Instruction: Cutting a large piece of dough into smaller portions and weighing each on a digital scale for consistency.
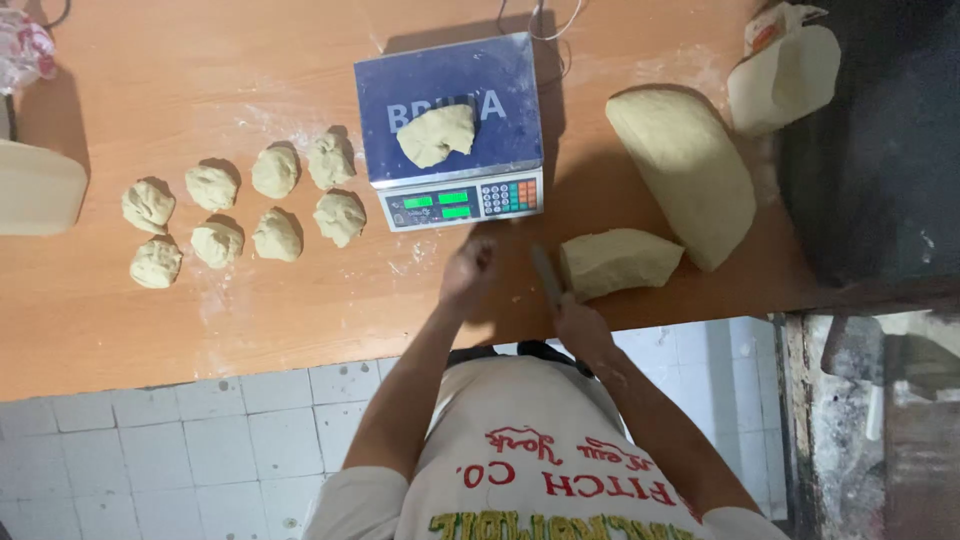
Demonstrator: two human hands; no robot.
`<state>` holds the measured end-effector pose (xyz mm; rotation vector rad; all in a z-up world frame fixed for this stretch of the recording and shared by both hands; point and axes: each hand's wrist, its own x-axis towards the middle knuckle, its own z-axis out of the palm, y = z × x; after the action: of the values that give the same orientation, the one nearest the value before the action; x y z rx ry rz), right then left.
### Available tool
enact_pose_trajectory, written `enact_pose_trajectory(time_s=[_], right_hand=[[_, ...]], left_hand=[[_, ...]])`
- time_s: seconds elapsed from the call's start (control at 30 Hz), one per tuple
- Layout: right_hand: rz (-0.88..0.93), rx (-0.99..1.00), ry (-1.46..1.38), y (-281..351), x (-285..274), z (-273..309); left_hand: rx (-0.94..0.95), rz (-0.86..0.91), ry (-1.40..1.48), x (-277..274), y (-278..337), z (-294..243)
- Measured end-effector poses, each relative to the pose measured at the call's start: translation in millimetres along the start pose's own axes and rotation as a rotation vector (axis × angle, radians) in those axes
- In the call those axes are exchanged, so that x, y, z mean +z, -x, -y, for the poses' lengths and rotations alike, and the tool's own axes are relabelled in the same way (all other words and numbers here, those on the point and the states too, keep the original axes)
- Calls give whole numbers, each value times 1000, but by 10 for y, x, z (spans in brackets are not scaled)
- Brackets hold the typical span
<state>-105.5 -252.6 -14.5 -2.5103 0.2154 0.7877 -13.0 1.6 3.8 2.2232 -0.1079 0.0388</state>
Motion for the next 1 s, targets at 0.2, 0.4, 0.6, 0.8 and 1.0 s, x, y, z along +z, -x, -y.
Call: enact_pose_trajectory(time_s=[0.2,0.4,0.6,0.8,1.0], right_hand=[[299,-190,121,385,-246,-92],[381,-97,174,466,-141,-238],[396,-279,201,420,-161,-140],[336,-246,173,436,141,119],[368,-272,-17,763,-171,678]], left_hand=[[-434,55,16,0,539,98],[-487,75,121,106,763,216],[-564,-13,173,44,840,242],[-618,9,157,-108,980,403],[-619,84,262,-526,929,52]])
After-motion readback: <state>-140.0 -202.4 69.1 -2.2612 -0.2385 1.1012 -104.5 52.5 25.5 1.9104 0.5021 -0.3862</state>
